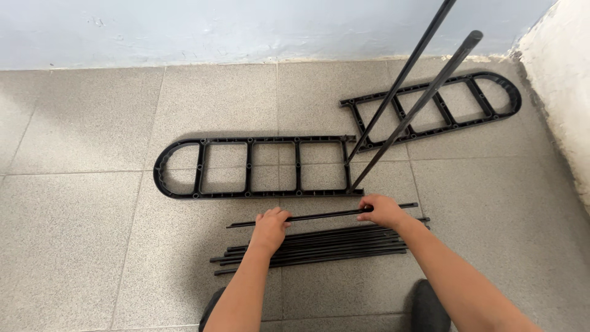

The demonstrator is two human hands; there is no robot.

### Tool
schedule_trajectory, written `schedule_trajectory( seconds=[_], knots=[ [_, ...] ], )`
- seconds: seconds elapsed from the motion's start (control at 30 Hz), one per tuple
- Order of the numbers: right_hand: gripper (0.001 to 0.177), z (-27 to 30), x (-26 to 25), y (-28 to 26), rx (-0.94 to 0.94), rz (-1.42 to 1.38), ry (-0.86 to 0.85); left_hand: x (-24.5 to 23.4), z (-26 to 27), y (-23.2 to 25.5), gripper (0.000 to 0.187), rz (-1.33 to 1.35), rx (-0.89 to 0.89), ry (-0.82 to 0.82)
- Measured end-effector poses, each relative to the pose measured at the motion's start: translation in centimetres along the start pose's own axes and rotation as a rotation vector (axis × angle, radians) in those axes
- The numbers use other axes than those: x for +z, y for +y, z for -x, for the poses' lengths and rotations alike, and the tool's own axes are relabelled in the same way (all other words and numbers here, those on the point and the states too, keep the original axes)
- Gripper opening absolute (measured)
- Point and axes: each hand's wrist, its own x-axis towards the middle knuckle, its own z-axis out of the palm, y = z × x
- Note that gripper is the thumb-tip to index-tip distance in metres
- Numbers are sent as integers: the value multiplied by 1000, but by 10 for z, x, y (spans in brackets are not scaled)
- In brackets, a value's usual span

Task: The person assembles a black plastic furniture frame by inserting multiple black metal rods into the slots of two connected base pieces. They pick up rods one by one and push them into place, gradually building the structure on the floor.

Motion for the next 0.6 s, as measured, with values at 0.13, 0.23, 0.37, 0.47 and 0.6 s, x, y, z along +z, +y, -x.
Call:
schedule_trajectory(
  seconds=[0.13, 0.23, 0.37, 0.47, 0.6],
  knots=[
    [34, 1, 1, 5, 11, -2, 0, -3, 2, 1, 17, -66, -6, 4],
    [33, -1, 6, 12, 5, -41, 23, -9, 5, 5, 20, -107, 18, 55],
    [32, -2, 10, 21, -31, -120, 67, -17, 9, 14, 24, -136, 82, 176],
    [33, 1, 6, 24, -14, -112, 85, -25, 10, 24, 28, -208, 144, 252],
    [31, 13, -4, 20, 63, -156, 129, -42, 11, 39, 34, -226, 145, 338]
  ],
)
